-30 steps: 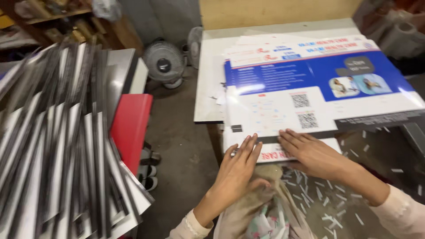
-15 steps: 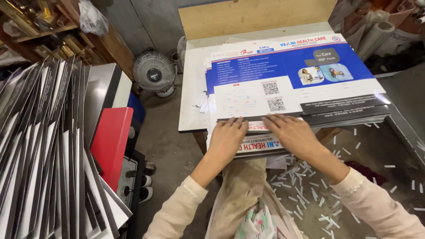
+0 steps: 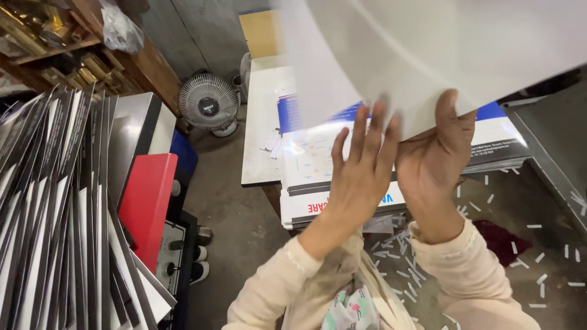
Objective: The person assembles printed brochures by inserting a folded white sheet into a printed cover. They pick up a cover, place the insert inside, fold the cover shut, and stack the finished unit on a growing pile. The process is repeated continuously throughout the clip.
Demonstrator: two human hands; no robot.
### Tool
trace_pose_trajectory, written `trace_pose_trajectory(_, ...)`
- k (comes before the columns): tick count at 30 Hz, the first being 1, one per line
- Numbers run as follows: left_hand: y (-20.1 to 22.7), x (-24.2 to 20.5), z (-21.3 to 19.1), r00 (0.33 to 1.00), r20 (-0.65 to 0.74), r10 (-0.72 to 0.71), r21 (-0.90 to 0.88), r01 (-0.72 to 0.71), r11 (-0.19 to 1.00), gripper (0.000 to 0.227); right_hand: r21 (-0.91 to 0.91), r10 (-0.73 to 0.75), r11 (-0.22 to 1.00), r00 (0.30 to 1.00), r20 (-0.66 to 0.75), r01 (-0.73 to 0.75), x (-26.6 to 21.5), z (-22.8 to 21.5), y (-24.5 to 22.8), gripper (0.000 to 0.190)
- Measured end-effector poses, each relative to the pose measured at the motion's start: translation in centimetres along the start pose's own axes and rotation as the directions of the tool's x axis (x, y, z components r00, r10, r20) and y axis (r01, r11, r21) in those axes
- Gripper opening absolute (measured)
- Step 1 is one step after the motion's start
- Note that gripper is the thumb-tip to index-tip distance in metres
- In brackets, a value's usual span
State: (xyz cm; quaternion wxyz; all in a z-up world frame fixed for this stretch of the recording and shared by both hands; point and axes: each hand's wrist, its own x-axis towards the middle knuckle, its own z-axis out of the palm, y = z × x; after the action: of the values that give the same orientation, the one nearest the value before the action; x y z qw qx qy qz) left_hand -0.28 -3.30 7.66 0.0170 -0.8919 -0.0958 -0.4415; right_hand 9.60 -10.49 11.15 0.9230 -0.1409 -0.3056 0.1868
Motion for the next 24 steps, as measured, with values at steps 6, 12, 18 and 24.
trace_pose_trajectory(6, -3.5, 1.9, 0.7, 0.999, -0.001, 0.037, -0.105, -0.037, 0.994, 0.061, 0.004, 0.2, 0.979, 0.967, -0.158, -0.202, -2.7, -3.7, 0.9, 0.017)
trace_pose_trajectory(12, -7.9, -5.6, 5.5, 0.963, 0.268, -0.018, -0.233, 0.083, 0.969, 0.049, -0.585, 0.515, 0.611, 0.829, -0.218, -0.534, -4.7, -9.7, 1.8, 0.018)
trace_pose_trajectory(18, -12.8, -7.9, 7.1, 0.884, 0.451, -0.125, -0.408, 0.329, 0.852, 0.031, -0.605, 0.266, -0.455, 0.748, 0.608, 0.653, -5.6, -5.2, -0.9, 0.044)
trace_pose_trajectory(24, -13.9, -5.9, 5.6, 0.618, 0.741, -0.263, -0.153, 0.537, 0.83, 0.031, -0.662, 0.635, -0.493, 0.754, 0.169, 0.564, 1.0, -9.1, 1.8, 0.056)
